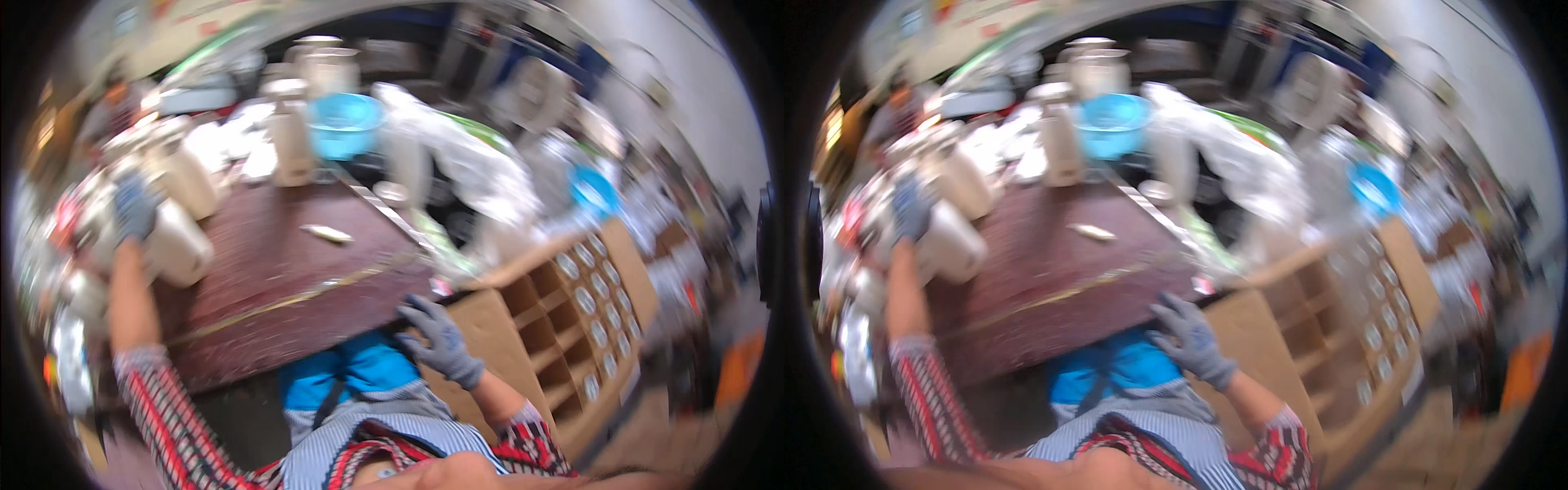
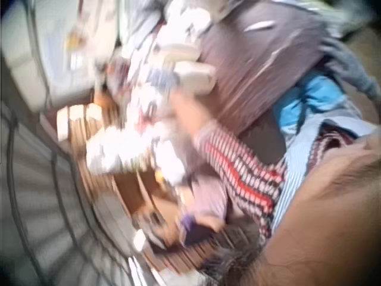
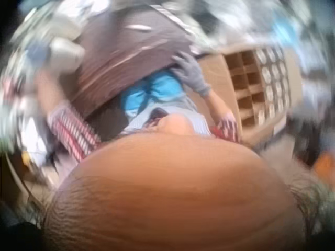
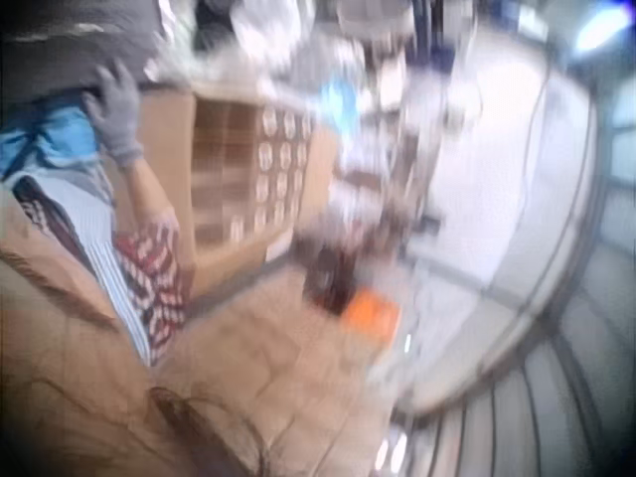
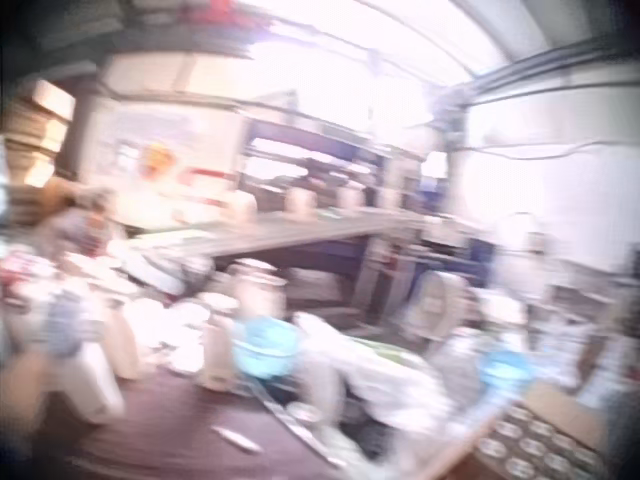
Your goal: The person repeatedly picks up white thermos bottles, opens the lids, inserts a black inner cap, and closes the lids. The person handles the bottles one at a time and places them on the table after each assembly.
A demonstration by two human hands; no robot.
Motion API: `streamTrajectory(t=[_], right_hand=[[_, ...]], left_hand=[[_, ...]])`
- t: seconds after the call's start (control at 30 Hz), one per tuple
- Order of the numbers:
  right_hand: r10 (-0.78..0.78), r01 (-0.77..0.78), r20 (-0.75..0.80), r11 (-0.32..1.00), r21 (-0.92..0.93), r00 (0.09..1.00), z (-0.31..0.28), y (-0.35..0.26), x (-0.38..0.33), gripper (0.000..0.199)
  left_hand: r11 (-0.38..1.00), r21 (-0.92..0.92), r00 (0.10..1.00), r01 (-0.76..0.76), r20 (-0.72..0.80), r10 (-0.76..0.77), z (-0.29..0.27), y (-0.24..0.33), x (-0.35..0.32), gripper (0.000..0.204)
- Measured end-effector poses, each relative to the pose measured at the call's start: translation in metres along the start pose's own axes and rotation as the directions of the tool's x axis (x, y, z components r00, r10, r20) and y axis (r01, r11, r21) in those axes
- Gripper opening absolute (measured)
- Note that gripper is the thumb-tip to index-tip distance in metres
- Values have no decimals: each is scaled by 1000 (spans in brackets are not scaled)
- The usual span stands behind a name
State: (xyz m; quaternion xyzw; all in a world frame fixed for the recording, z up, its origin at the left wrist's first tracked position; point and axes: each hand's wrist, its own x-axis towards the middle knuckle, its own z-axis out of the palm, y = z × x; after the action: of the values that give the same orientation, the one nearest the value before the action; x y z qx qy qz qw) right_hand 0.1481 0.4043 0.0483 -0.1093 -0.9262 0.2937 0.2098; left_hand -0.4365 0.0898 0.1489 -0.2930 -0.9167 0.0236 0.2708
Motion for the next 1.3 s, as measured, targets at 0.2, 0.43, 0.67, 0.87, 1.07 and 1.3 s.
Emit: streamTrajectory(t=[0.2,0.43,0.67,0.87,1.07,1.3], right_hand=[[75,-115,-169,962,-247,983,-90,25,-80,51],[621,-879,-687,8,-476,378,-265,105,-237,34],[776,-880,-433,333,-339,460,-247,118,-390,73],[756,-883,-457,386,-267,469,-259,114,-368,64],[646,-731,-343,626,-274,682,-401,-53,-229,61],[53,-15,77,900,-436,996,-352,-137,-48,76]], left_hand=[[898,-435,998,57,16,-56,-11,1,-112,50],[381,-791,861,478,338,-380,-45,-3,-290,50],[17,-726,726,688,687,-22,-22,137,-359,60],[462,-758,824,460,558,96,-38,167,-350,68],[358,-922,974,-149,-75,212,-148,311,-260,73],[-502,-799,656,-332,-578,485,-269,506,-236,135]])
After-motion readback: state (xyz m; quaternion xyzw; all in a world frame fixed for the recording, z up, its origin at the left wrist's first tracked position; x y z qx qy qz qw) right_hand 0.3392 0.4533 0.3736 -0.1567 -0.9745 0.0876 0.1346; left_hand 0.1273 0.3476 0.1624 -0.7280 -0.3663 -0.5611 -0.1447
